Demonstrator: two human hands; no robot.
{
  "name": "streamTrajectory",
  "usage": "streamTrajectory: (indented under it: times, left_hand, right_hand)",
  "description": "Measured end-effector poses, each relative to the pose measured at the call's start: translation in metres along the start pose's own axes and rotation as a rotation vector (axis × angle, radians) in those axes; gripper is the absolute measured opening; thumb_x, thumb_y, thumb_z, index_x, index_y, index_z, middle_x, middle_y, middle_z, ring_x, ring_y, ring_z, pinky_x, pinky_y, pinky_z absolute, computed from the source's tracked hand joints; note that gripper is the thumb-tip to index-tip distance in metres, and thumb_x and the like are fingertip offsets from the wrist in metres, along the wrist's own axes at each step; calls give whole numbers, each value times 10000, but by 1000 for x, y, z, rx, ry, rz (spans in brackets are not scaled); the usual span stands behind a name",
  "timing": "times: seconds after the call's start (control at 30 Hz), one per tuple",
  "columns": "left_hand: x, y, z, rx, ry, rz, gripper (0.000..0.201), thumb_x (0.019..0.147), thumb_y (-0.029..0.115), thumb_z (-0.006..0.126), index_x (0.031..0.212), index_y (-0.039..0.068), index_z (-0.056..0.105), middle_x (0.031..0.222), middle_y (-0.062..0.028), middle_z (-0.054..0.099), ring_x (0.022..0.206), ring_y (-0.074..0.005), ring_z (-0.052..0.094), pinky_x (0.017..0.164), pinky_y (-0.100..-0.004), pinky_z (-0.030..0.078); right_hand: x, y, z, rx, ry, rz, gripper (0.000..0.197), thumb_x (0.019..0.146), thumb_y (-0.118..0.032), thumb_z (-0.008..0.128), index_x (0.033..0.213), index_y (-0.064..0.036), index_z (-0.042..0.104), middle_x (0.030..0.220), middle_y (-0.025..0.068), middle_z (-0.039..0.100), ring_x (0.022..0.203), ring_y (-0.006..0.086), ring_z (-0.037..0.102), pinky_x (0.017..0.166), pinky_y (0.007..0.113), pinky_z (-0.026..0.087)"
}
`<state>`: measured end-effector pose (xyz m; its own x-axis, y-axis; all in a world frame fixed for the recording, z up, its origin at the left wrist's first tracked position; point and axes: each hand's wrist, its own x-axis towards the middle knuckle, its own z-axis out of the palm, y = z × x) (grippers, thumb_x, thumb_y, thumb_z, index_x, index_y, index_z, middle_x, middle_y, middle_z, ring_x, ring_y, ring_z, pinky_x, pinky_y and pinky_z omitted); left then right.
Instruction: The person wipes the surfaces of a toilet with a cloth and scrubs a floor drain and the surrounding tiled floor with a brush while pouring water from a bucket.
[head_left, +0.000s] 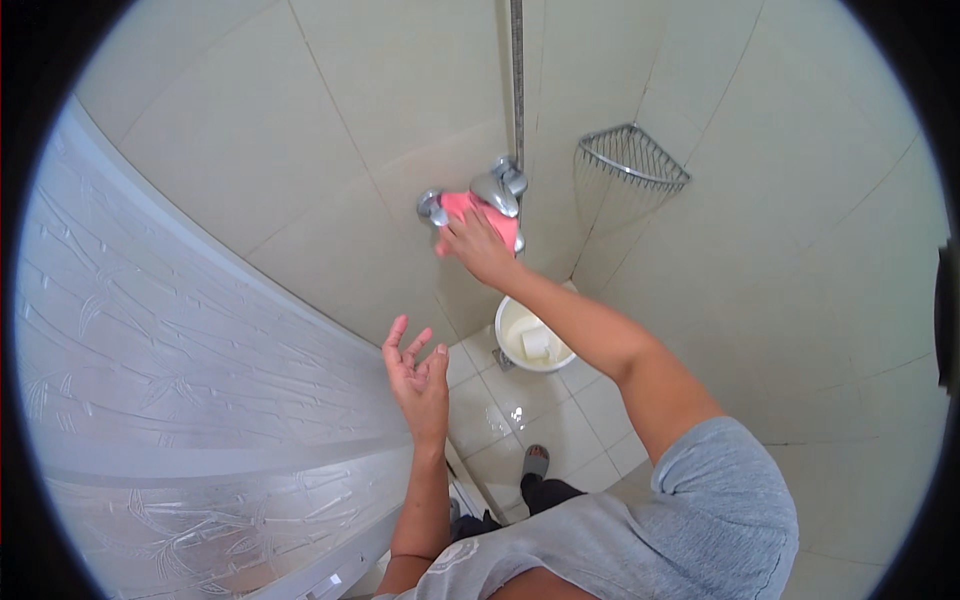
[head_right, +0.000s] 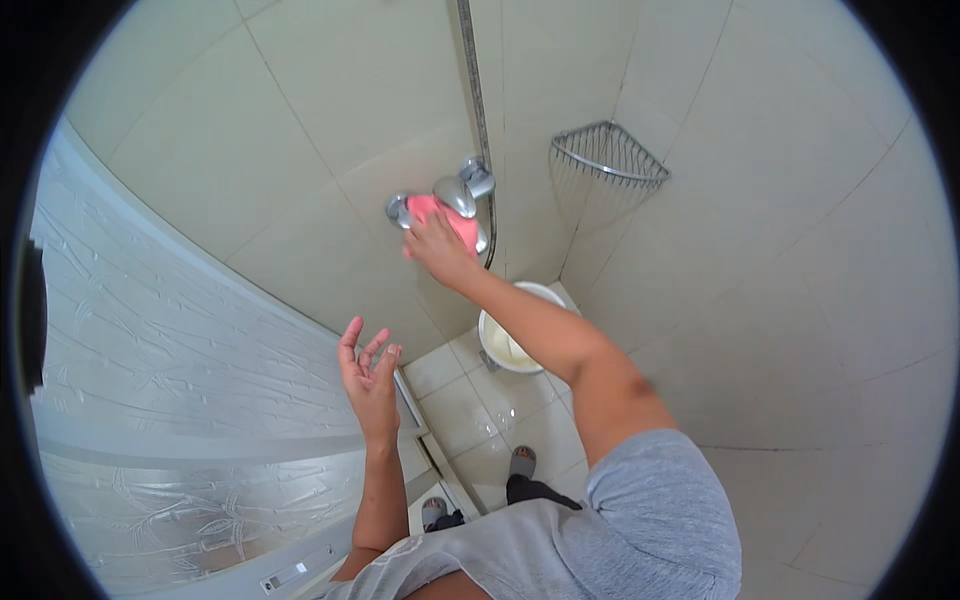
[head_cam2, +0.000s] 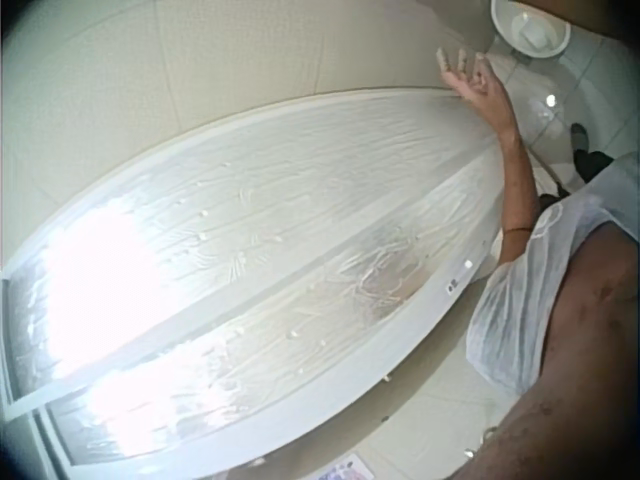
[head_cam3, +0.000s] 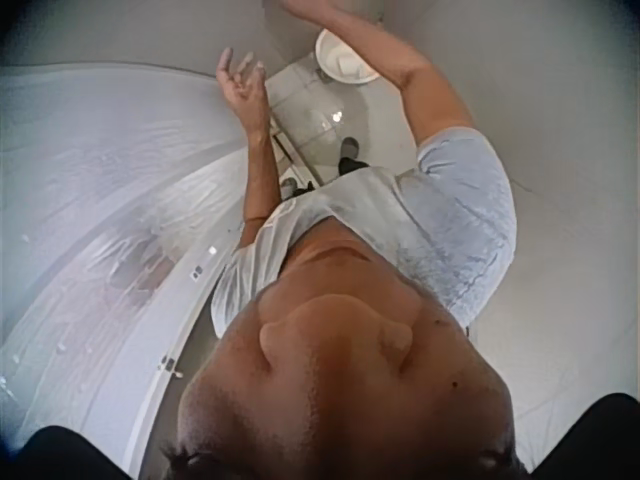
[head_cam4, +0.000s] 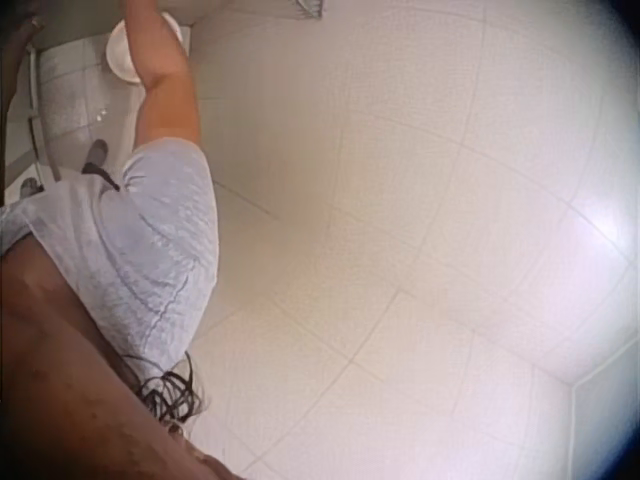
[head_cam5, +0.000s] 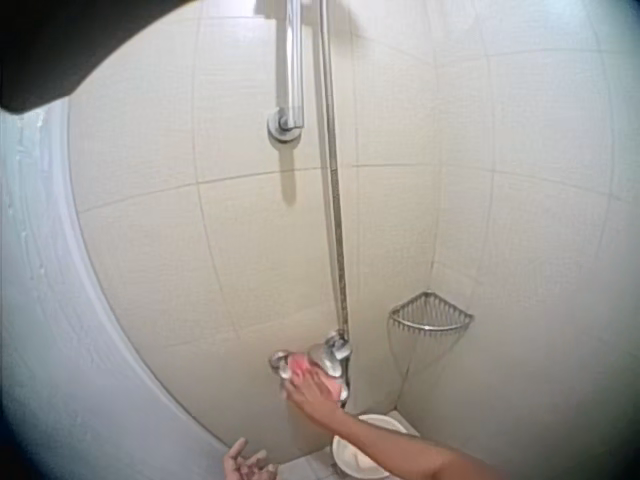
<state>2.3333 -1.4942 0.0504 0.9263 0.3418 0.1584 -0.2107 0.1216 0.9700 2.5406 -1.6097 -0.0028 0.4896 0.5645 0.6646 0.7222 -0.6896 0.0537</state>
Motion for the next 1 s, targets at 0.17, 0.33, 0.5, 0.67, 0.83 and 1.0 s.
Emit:
streamTrajectory:
  times: [0.17, 0.33, 0.5, 0.67, 0.83, 1.0]
  left_hand:
    - [1, 13, -2, 94, -6, 102, 545, 774, -48, 546, 1270, 16, 329, 1311, -110, 321, 1042, -211, 488, 750, -271, 471]
    - [7, 41, -19, 122, 98, 188, 539, 768, -50, 540, 1264, 19, 339, 1310, -117, 323, 1035, -214, 499, 741, -270, 472]
    - [31, 61, -6, 124, 115, 335, 537, 770, -62, 523, 1267, 9, 332, 1308, -122, 332, 1041, -211, 497, 720, -245, 480]
    - [48, 67, -36, 137, 238, 366, 538, 766, -63, 523, 1266, 16, 344, 1295, -120, 343, 1021, -208, 507, 707, -241, 473]
    - [51, 89, -52, 166, 302, 433, 524, 760, -53, 531, 1250, 16, 361, 1281, -112, 364, 1004, -207, 513, 704, -259, 470]
    - [70, 126, -24, 140, 235, 549, 455, 746, -40, 548, 1183, 2, 427, 1277, -143, 366, 976, -232, 536, 725, -291, 495]
  right_hand:
    - [-28, -9, -25, 358, -273, 128, 202, 671, -28, 536, 861, -68, 589, 902, 135, 539, 899, 336, 512, 796, 423, 422]
    - [193, -28, -170, 285, 536, -276, 335, 666, -5, 509, 919, -199, 616, 1124, 123, 509, 967, 318, 488, 786, 402, 400]
    - [320, -24, -189, -98, 774, -396, 342, 714, -185, 577, 1054, -224, 594, 1153, 32, 476, 1112, 270, 413, 991, 487, 247]
    - [219, -14, -47, -297, -18, -913, 572, 659, -266, 593, 1210, -231, 447, 1300, 42, 321, 1302, 306, 205, 1001, 509, 330]
    - [272, -34, -92, -568, -193, -1432, 382, 715, -236, 561, 1092, -282, 528, 1249, -7, 373, 1264, 322, 259, 1058, 519, 232]
    - [467, 15, -293, -535, 582, -828, 365, 733, -197, 566, 1095, -238, 551, 1196, 13, 464, 1162, 206, 403, 913, 417, 368]
